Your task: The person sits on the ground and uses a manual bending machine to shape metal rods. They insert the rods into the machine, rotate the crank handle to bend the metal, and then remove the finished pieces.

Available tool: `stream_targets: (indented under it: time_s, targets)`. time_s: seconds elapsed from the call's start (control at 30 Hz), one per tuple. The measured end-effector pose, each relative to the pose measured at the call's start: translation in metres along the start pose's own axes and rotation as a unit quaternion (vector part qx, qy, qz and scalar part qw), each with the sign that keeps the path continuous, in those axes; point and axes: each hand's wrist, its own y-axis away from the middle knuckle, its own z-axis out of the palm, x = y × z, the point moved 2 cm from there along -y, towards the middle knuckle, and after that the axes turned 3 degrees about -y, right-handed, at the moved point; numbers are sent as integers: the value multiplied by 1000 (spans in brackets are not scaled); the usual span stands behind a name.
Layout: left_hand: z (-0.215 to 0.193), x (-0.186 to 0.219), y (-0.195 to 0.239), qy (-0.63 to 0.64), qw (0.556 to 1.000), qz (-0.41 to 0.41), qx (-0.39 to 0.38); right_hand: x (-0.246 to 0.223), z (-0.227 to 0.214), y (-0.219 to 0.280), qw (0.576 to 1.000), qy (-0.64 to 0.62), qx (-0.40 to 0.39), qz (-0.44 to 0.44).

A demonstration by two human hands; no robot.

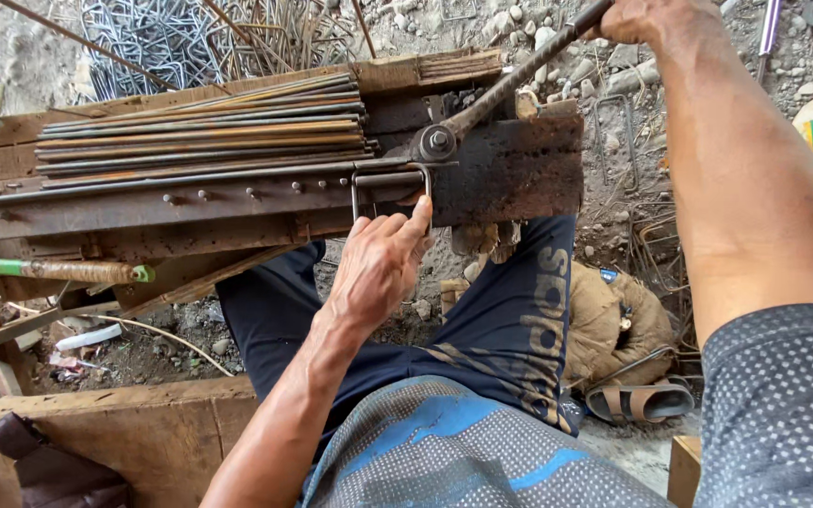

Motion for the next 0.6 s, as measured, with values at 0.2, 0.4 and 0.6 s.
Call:
stream_targets:
  time_s: [0.2,0.4,0.6]
  targets:
    - [1,-3,0,9,1000,6,3,-3,-8,23,993,44,60,-93]
    - [-2,-4,-2,21,1000,-13,7,-5,-6,30,977,148,116,-96]
    - [12,-11,-1,9,999,-3,43,-18,-26,71,982,174,80,-1]
